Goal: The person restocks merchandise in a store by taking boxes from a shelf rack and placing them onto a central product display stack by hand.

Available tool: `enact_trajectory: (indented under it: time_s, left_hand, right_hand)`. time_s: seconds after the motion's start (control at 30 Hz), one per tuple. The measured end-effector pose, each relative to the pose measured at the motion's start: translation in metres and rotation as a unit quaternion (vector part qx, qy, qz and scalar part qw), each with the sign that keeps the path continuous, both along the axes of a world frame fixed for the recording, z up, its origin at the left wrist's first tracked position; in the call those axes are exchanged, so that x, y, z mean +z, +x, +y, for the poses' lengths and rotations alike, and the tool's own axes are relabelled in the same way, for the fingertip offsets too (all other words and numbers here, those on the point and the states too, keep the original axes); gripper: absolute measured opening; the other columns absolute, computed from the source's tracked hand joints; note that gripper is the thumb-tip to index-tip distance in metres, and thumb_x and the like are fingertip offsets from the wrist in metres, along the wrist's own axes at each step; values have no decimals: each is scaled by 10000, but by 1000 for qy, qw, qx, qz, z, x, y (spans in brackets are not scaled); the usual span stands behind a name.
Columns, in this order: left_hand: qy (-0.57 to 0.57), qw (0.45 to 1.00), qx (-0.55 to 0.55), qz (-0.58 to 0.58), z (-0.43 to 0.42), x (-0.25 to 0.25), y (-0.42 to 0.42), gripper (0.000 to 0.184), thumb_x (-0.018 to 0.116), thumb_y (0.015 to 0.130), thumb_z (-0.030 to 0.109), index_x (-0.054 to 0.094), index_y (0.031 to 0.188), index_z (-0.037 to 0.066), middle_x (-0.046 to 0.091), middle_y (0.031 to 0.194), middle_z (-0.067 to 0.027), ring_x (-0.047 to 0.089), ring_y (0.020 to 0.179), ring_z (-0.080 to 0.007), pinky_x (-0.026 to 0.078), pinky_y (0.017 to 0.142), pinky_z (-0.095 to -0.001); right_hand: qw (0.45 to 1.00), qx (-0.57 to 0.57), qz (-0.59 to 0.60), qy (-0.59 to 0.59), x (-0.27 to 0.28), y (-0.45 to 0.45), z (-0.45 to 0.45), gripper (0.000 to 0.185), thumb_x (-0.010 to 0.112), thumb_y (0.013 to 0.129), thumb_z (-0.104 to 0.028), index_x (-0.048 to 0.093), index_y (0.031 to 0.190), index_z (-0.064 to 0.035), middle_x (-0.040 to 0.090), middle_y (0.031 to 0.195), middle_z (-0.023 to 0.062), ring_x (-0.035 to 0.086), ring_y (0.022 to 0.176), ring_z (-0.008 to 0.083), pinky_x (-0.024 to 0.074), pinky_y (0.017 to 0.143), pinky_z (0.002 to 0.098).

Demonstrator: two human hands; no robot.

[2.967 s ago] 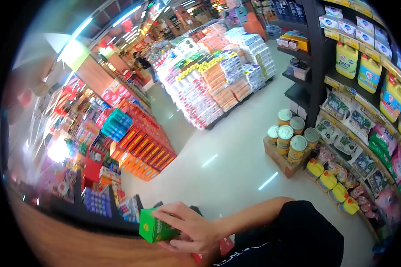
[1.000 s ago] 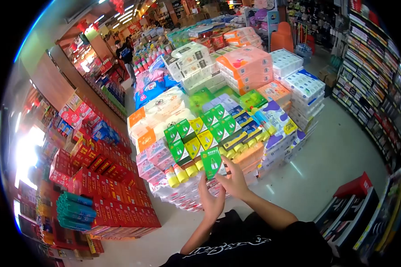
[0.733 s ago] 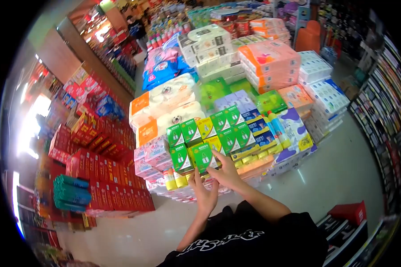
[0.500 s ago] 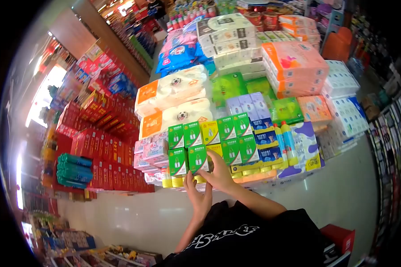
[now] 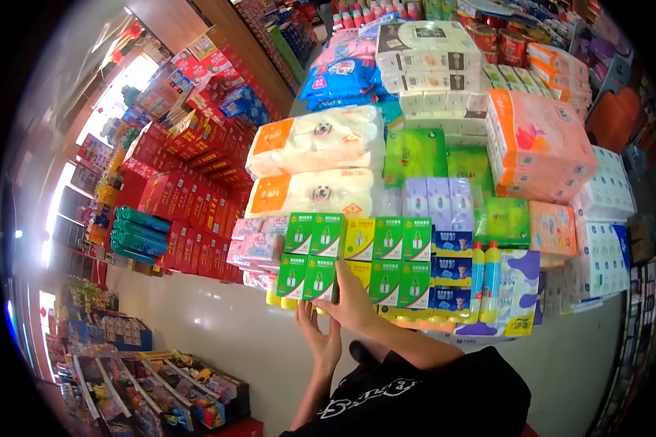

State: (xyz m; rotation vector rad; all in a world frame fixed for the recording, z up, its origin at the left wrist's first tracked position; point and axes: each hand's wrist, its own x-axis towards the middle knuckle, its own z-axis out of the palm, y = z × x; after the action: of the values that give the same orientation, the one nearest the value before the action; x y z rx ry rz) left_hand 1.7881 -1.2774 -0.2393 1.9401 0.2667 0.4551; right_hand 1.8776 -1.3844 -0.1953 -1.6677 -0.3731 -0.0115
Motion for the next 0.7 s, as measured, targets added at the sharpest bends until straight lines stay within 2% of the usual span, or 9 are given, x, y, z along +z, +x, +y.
enact_trajectory:
  time_s: [0.2,0.3,0.4,0.43,0.53,0.57,0.67,0.7]
  left_hand:
    - [31,999,-13,3,5,4,-1,811,686,880,-32,209,1536,-55,226,1524,-213,353,1428,-380,343,1171,-463]
    - [-6,999,-31,22,10,13,-9,783,697,904,30,234,1530,-52,243,1524,-214,365,1422,-378,355,1164,-460]
    - [-12,1000,-15,18,27,8,-26,784,718,905,85,251,1517,-66,276,1495,-242,406,1384,-374,373,1144,-462]
    - [-14,1000,-2,19,35,3,-33,765,714,910,89,268,1512,-60,293,1487,-236,414,1378,-368,381,1134,-458]
    - [-45,998,39,33,61,-16,-59,711,703,924,102,313,1500,-43,353,1463,-220,444,1355,-346,403,1107,-447]
    - [-68,995,55,46,68,-20,-69,694,697,929,106,325,1497,-38,379,1456,-216,458,1344,-337,410,1099,-443]
    - [-137,984,88,64,82,-24,-95,658,677,946,110,341,1494,-32,444,1442,-209,491,1315,-311,428,1076,-421]
    - [-161,980,95,66,84,-23,-102,649,669,952,110,343,1495,-32,463,1439,-207,501,1307,-302,435,1068,-412]
  right_hand:
    - [1000,-4,-13,-4,0,-3,3,897,842,786,-195,316,1476,34,542,1321,246,553,1204,399,457,1006,442]
    - [1000,-14,-19,9,-5,-5,6,881,845,769,-161,325,1449,47,576,1269,260,579,1166,424,479,967,461]
    - [998,-44,-43,29,-2,-11,8,875,850,762,-149,335,1442,46,595,1237,254,593,1153,406,483,960,458]
    - [999,-26,-11,25,4,-14,6,903,842,775,-177,311,1465,64,543,1329,283,545,1235,419,441,1034,475]
    - [979,-100,-108,-143,-22,-27,14,942,827,795,-225,274,1490,87,445,1440,317,456,1326,453,366,1118,497]
    - [985,-75,-96,-118,-29,-31,13,953,808,816,-268,258,1500,102,359,1506,334,368,1390,476,301,1166,510]
    - [985,-23,-106,-136,-13,-51,10,938,809,817,-280,279,1493,98,386,1486,330,380,1378,472,328,1148,505]
    - [988,-3,-113,-109,-21,-57,12,896,810,809,-277,330,1471,90,396,1481,321,386,1366,470,344,1135,502]
